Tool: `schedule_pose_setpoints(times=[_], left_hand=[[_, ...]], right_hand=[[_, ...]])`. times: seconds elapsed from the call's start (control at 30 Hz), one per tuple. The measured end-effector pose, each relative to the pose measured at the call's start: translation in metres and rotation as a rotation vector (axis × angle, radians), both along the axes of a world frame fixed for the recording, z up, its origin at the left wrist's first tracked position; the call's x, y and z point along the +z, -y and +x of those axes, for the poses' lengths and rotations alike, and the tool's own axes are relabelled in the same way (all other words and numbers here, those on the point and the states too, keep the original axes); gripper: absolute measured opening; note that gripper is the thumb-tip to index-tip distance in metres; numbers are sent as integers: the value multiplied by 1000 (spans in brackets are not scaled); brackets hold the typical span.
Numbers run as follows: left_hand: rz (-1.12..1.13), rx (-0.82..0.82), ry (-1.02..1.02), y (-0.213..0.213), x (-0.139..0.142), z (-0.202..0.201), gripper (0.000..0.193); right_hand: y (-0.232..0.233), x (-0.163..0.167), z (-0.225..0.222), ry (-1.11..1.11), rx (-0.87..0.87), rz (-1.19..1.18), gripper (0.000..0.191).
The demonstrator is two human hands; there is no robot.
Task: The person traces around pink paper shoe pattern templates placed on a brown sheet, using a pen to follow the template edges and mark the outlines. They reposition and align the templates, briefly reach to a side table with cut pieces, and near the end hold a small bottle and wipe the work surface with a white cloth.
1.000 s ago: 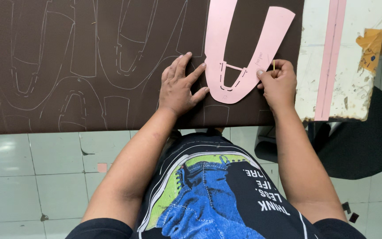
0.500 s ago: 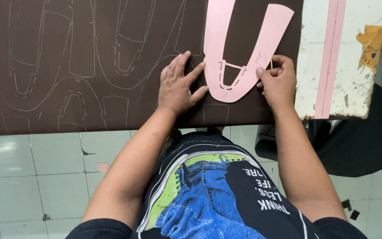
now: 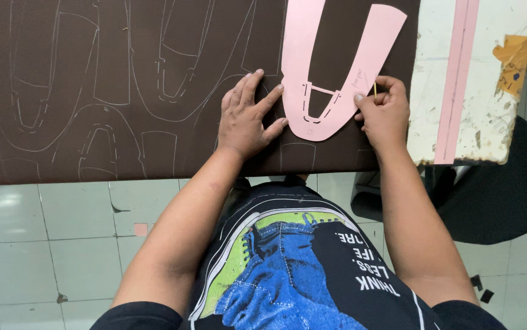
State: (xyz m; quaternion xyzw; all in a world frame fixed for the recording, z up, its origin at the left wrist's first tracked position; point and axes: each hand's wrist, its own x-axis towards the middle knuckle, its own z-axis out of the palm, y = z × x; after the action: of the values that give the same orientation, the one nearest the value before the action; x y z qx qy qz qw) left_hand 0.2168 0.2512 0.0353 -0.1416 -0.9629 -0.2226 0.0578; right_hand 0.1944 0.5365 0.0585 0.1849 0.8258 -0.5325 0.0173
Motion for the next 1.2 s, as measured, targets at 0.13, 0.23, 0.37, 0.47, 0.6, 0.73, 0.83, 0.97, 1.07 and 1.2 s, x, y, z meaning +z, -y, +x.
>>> schedule_pose_setpoints(times=[0.13, 0.23, 0.37, 0.47, 0.6, 0.73, 0.83, 0.97, 1.07, 1.2], left_hand=[[-13, 1, 6, 0, -1, 0, 64], [-26, -2, 14, -1, -1, -2, 64], [-20, 2, 21, 0, 0, -2, 64], [-16, 9, 27, 0, 0, 0, 64], [-21, 8, 28, -1, 1, 1, 64], [-22, 11, 37, -3, 3, 3, 65], [20, 5, -1, -1, 1, 6, 64], [119, 4, -60, 1, -9, 13, 54], [111, 42, -144, -10, -21, 30, 44], [103, 17, -149, -27, -38, 69, 45]], right_hand=[[1, 0, -1, 15, -7, 8, 47], [1, 1, -2, 36, -6, 26, 47], [1, 1, -2, 26, -1, 15, 47], [2, 2, -2, 17, 3, 8, 47], [1, 1, 0, 26, -3, 16, 48], [-4, -3, 1, 19, -7, -15, 49], [-8, -10, 1, 23, 5, -54, 47], [-12, -23, 3, -9, 47, -61, 47], [-15, -34, 4, 28, 41, -85, 47], [-29, -48, 3, 50, 80, -137, 33]])
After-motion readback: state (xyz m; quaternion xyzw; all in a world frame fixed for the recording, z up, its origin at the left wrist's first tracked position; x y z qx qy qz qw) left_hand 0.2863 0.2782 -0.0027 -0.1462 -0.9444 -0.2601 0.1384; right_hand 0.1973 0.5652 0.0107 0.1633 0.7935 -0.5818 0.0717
